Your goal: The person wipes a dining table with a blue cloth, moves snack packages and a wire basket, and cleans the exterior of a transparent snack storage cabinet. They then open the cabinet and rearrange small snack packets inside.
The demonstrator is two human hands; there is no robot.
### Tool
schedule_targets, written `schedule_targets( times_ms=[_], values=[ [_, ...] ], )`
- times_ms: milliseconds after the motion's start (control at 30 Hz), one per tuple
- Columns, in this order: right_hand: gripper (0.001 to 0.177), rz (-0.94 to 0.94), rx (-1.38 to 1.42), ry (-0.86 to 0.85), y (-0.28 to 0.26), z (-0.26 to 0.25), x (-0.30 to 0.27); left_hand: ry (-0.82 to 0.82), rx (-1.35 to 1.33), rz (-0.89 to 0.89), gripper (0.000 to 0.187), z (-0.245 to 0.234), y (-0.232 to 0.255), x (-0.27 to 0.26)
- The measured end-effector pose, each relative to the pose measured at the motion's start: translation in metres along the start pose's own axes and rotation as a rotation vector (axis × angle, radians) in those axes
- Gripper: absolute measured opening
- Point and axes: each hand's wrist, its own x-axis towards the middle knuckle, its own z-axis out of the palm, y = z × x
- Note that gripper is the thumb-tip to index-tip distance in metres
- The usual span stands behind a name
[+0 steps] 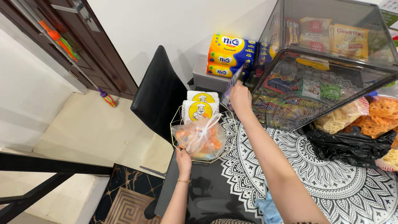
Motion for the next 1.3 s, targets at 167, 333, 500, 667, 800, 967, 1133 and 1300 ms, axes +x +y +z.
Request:
schedule_targets(
  times_ms=[167, 333, 500, 667, 800, 967, 1133, 1300],
  values=[
    [0.016, -0.102, 0.06, 0.195, -0.046, -0.106, 0.027, 0.036, 0.136, 0.122, 0.028, 0.004, 0.001, 0.013],
    [0.01, -0.263, 0.21, 0.294, -0.067, -0.166, 0.069, -0.01, 0.081, 0.096, 0.033, 0.029, 0.007, 0.034],
    [0.008, -0.284, 0.045, 0.359, -0.066, -0.154, 0.15, -0.003, -0.055, -0.008, 0.032, 0.066, -0.005, 0.052],
    [0.04, 0.013, 0.393, 0.242, -0.047, -0.147, 0.203, 0.076, -0.079, 0.081, 0.032, 0.08, -0.02, 0.053],
    [0.043, 0.016, 0.539, 0.311, -0.035, -0.129, 0.227, -0.004, -0.263, -0.13, 0.031, 0.081, -0.013, 0.068],
    [0.051, -0.104, 0.318, 0.486, -0.016, -0.084, 0.232, -0.18, -0.159, -0.014, 0.031, 0.068, 0.002, 0.097],
    [0.052, -0.143, 0.162, 0.359, -0.007, -0.085, 0.245, -0.246, 0.002, -0.078, 0.044, 0.054, 0.034, 0.094],
    [0.076, -0.035, -0.005, 0.063, -0.003, -0.127, 0.264, 0.21, 0.199, 0.696, 0.063, 0.044, 0.099, 0.047]
  ],
)
